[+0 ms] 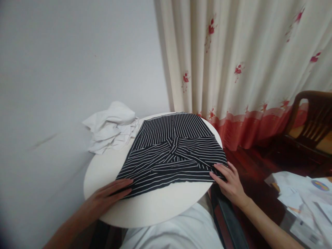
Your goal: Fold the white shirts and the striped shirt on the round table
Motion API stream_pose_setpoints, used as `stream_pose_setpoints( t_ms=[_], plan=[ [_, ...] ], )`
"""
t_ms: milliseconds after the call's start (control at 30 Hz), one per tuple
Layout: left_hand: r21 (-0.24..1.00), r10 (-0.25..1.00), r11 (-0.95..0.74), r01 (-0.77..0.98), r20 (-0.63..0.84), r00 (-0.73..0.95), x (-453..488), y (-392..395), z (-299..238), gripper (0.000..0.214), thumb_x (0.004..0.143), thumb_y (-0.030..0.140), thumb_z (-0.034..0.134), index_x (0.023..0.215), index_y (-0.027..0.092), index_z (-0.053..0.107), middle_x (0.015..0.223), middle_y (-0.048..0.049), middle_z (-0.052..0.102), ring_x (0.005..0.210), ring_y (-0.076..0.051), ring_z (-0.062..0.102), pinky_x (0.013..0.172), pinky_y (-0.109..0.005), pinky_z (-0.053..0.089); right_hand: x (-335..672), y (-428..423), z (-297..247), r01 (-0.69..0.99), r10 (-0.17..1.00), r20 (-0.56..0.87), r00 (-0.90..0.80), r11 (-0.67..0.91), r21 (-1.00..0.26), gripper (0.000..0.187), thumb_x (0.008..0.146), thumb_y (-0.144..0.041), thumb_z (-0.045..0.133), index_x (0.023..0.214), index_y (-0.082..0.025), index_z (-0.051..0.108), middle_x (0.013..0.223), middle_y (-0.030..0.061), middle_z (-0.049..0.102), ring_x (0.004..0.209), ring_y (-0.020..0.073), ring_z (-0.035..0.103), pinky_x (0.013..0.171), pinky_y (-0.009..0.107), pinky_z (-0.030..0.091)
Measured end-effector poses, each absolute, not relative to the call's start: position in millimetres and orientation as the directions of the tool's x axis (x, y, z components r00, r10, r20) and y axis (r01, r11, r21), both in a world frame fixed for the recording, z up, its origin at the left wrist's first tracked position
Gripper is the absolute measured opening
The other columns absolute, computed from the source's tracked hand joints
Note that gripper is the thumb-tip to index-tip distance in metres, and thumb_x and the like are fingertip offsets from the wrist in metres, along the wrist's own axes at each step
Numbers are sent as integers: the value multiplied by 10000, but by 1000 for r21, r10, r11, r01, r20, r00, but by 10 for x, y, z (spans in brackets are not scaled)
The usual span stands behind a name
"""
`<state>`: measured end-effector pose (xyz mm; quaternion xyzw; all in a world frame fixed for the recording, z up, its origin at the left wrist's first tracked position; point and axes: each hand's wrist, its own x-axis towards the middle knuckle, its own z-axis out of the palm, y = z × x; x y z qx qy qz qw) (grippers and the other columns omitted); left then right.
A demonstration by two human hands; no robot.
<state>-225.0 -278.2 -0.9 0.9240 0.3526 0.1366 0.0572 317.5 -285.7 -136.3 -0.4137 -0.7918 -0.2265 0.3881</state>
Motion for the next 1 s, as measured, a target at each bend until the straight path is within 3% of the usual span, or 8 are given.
stream_pose_setpoints(
  t_ms=[100, 267, 567, 700, 867, 1000],
  plan=[
    [179, 659, -752, 634, 237, 714, -2306, -2749, -68, 401, 1036, 225, 432, 1319, 402, 654, 1418, 39, 614, 1300, -199, 589, 1139, -373, 440, 3250, -2829, -1361, 833, 473, 811, -344, 553, 30, 603, 869, -27, 550, 1330, -410, 614, 1419, 42, 571, 1286, 259, 572, 1135, 593, 363],
    [4, 526, -829, 559, 346, 777, -2402, -2632, -179, 345, 1013, 246, 530, 1315, 343, 666, 1359, -3, 659, 1222, -184, 638, 1102, -304, 480, 3375, -2817, -1315, 823, 438, 827, -352, 566, 50, 588, 899, -63, 572, 1405, -362, 572, 1450, 94, 539, 1287, 296, 550, 1095, 611, 396],
    [45, 531, -809, 586, 484, 695, -2451, -2613, -159, 312, 1010, 222, 528, 1266, 300, 688, 1227, -41, 687, 1111, -177, 671, 1002, -249, 530, 3544, -2898, -1067, 756, 473, 792, -385, 654, -22, 556, 943, -72, 536, 1444, -312, 557, 1167, 95, 690, 1078, 255, 621, 906, 438, 544],
    [-86, 501, -805, 588, 434, 749, -2470, -2647, -160, 376, 1000, 181, 522, 1341, 286, 638, 1226, -44, 682, 1102, -164, 660, 1011, -246, 521, 3605, -2914, -908, 745, 452, 783, -427, 667, 21, 525, 940, -78, 557, 1420, -289, 577, 1092, 81, 719, 992, 236, 648, 873, 420, 529],
    [-243, 553, -744, 623, 300, 777, -2482, -2736, -101, 670, 916, -5, 402, 1495, 322, 478, 1375, -37, 620, 1219, -195, 604, 1067, -349, 493, 3657, -2913, -877, 742, 425, 767, -481, 664, 97, 509, 928, -70, 586, 1396, -270, 576, 994, 55, 741, 882, 203, 667, 849, 408, 495],
    [-287, 532, -753, 592, 262, 805, -2510, -2810, -76, 650, 947, 16, 399, 1501, 349, 465, 1344, -23, 645, 1168, -182, 635, 1033, -324, 507, 3675, -2918, -909, 749, 410, 777, -477, 653, 114, 541, 932, -63, 574, 1435, -259, 526, 957, 47, 743, 845, 189, 666, 851, 398, 482]
  ],
)
